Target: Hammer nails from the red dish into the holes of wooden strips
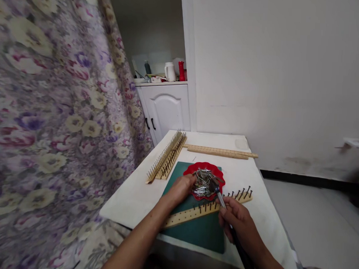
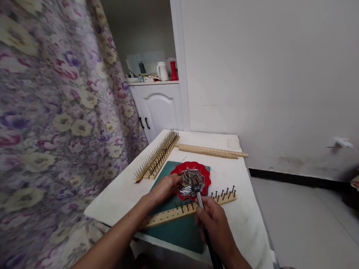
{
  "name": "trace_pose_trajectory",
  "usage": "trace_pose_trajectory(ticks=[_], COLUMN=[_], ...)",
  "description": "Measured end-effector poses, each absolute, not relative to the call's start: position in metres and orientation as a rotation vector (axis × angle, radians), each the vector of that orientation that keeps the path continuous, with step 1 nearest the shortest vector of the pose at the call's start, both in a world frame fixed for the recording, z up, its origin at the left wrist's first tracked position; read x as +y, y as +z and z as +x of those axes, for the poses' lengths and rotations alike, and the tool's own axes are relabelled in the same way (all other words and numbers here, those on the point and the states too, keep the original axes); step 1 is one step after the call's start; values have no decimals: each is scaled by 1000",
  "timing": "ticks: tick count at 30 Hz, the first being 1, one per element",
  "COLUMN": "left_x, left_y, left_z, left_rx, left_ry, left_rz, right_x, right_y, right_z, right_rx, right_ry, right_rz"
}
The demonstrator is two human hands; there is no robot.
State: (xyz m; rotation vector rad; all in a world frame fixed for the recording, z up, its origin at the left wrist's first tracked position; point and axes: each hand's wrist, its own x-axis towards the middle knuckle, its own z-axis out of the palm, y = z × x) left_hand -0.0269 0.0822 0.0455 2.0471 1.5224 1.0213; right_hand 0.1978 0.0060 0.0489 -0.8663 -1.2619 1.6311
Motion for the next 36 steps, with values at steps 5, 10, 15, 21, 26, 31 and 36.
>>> trace_pose_trajectory(ticks=[5, 10, 15, 21, 26, 31, 36], left_x=[57, 23, -13, -21, -17, -18, -18], left_y=[47, 29, 12, 5, 1, -1, -1], left_z=[-45, -44, -27, -11, -8, -8, -7], left_rx=[1613, 1587, 1561, 1630, 1647, 1669, 1669], left_ry=[1091, 1346, 1248, 1233, 1208, 1194, 1182], left_rz=[2070, 1531, 1435, 1592, 1611, 1620, 1634], right_x=[3, 0, -3, -5, -6, -8, -8], right_y=[47, 45, 48, 46, 46, 48, 47], right_z=[197, 194, 192, 191, 192, 191, 189], right_rx=[-1272, -1285, -1303, -1328, -1333, -1340, -1349], right_ry=[1629, 1634, 1642, 1638, 1646, 1664, 1674], right_rz=[-881, -890, -895, -908, -907, -909, -902])
